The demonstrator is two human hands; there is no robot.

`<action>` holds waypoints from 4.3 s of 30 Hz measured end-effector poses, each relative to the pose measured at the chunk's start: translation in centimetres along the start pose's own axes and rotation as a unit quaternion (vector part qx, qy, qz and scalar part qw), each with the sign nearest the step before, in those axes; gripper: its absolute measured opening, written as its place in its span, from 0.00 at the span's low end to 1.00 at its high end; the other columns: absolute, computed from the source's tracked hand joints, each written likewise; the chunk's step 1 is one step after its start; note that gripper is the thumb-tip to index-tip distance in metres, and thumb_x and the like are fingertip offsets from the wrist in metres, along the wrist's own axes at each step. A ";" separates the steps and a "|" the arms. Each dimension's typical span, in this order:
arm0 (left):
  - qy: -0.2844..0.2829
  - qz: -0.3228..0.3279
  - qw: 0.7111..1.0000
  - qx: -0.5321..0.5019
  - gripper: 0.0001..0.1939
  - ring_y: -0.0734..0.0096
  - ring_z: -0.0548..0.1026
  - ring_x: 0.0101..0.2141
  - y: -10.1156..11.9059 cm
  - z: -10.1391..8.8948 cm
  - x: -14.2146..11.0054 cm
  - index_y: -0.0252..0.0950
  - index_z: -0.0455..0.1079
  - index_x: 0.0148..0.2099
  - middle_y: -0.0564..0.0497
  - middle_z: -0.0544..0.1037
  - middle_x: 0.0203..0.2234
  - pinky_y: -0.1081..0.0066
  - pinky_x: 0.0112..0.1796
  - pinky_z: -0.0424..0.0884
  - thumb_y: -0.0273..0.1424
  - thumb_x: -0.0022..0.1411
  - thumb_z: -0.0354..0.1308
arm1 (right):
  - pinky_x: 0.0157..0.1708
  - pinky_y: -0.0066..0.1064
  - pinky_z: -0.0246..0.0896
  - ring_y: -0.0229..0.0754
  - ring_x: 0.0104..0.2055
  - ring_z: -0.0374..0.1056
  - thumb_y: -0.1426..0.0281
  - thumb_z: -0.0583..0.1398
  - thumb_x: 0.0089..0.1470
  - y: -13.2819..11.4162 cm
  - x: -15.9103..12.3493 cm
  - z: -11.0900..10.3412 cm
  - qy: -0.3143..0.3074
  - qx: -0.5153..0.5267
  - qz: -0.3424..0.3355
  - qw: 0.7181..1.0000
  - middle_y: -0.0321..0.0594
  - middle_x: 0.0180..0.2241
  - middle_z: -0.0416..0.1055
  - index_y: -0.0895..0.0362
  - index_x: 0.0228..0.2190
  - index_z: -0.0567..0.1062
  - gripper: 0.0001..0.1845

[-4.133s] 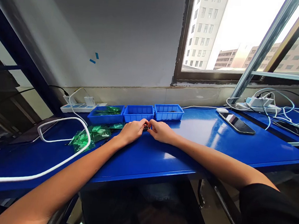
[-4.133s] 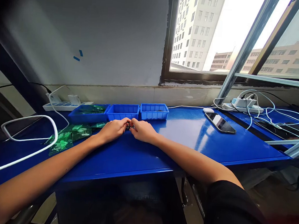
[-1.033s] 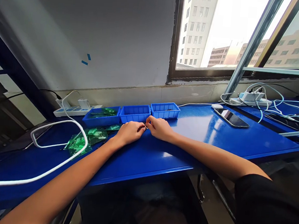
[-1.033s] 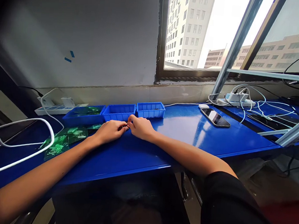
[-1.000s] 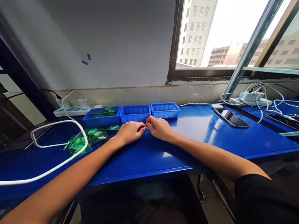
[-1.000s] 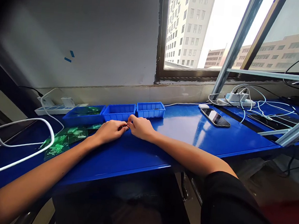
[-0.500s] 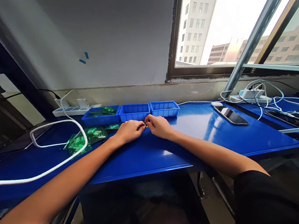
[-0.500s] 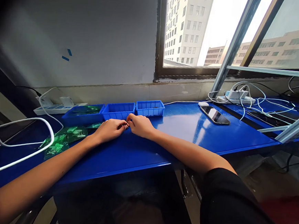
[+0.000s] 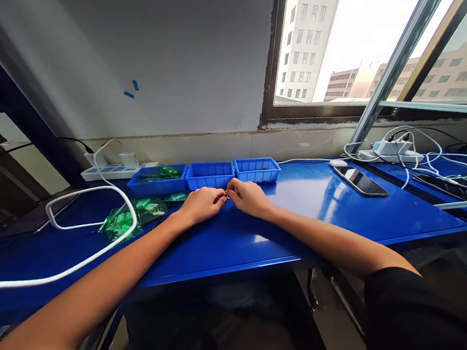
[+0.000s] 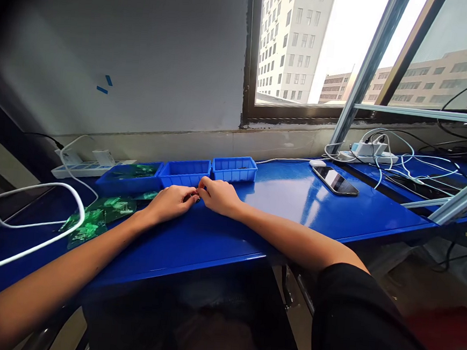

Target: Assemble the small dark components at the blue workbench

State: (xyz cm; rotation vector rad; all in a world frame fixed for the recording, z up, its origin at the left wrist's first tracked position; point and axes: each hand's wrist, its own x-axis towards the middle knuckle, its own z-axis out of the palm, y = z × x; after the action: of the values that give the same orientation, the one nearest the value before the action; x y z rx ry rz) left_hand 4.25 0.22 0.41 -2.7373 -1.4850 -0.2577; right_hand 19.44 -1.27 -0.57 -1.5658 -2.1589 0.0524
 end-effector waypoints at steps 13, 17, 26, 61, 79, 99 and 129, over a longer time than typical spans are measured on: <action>0.001 0.010 1.000 -0.014 0.16 0.65 0.75 0.35 -0.2 0.3 0.1 0.41 0.68 0.44 0.51 0.79 0.35 0.73 0.27 0.61 0.36 0.63 0.41 | 0.28 0.25 0.47 0.37 0.30 0.66 0.70 0.51 0.57 0.1 0.0 0.0 0.009 0.028 -0.034 0.999 0.36 0.28 0.73 0.56 0.40 0.71 0.12; -0.003 0.012 1.000 -0.021 0.17 0.64 0.75 0.37 -0.1 0.2 0.1 0.41 0.68 0.46 0.50 0.79 0.36 0.73 0.29 0.62 0.36 0.64 0.41 | 0.28 0.25 0.47 0.37 0.29 0.66 0.70 0.51 0.57 0.1 0.0 0.0 0.012 0.039 -0.040 0.998 0.36 0.28 0.73 0.57 0.40 0.71 0.12; -0.007 0.012 1.000 -0.024 0.17 0.62 0.75 0.36 -0.2 0.4 0.2 0.40 0.70 0.44 0.49 0.78 0.35 0.73 0.29 0.63 0.37 0.64 0.41 | 0.28 0.25 0.48 0.36 0.28 0.65 0.73 0.52 0.56 0.0 -0.1 -0.2 0.004 0.050 -0.053 0.997 0.37 0.27 0.72 0.58 0.40 0.71 0.11; 0.006 0.020 0.999 -0.029 0.17 0.64 0.74 0.33 -0.4 0.5 0.2 0.40 0.70 0.39 0.50 0.78 0.32 0.72 0.25 0.57 0.38 0.62 0.41 | 0.26 0.26 0.44 0.37 0.29 0.65 0.73 0.52 0.55 0.2 0.1 -0.7 -0.002 0.015 -0.052 0.999 0.36 0.26 0.71 0.57 0.38 0.71 0.10; 0.008 0.021 0.999 -0.035 0.17 0.65 0.74 0.33 -0.4 0.5 0.2 0.41 0.70 0.42 0.50 0.78 0.32 0.72 0.26 0.58 0.37 0.62 0.41 | 0.24 0.25 0.42 0.33 0.23 0.59 0.70 0.55 0.54 0.1 0.1 -0.4 0.015 0.045 -0.017 0.999 0.32 0.21 0.66 0.57 0.33 0.72 0.07; 0.010 0.022 0.999 -0.033 0.17 0.64 0.74 0.34 -0.4 0.4 0.2 0.40 0.70 0.39 0.51 0.78 0.32 0.72 0.26 0.59 0.38 0.61 0.41 | 0.25 0.25 0.43 0.34 0.24 0.60 0.71 0.54 0.52 0.0 -0.1 -0.6 0.027 0.040 -0.030 0.998 0.33 0.22 0.68 0.56 0.33 0.73 0.08; 0.019 0.033 0.998 -0.039 0.17 0.65 0.74 0.32 -0.5 0.5 0.2 0.40 0.69 0.39 0.50 0.78 0.30 0.72 0.26 0.57 0.38 0.61 0.40 | 0.24 0.25 0.41 0.31 0.21 0.54 0.73 0.54 0.50 0.1 0.0 -0.5 0.037 0.131 -0.014 0.991 0.29 0.19 0.63 0.58 0.28 0.71 0.05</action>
State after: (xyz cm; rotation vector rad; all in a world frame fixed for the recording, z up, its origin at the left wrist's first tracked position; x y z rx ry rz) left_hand 4.02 0.69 -0.08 -2.8192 -1.4019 -0.3723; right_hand 19.75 -1.33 -0.19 -1.3670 -2.0231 0.2533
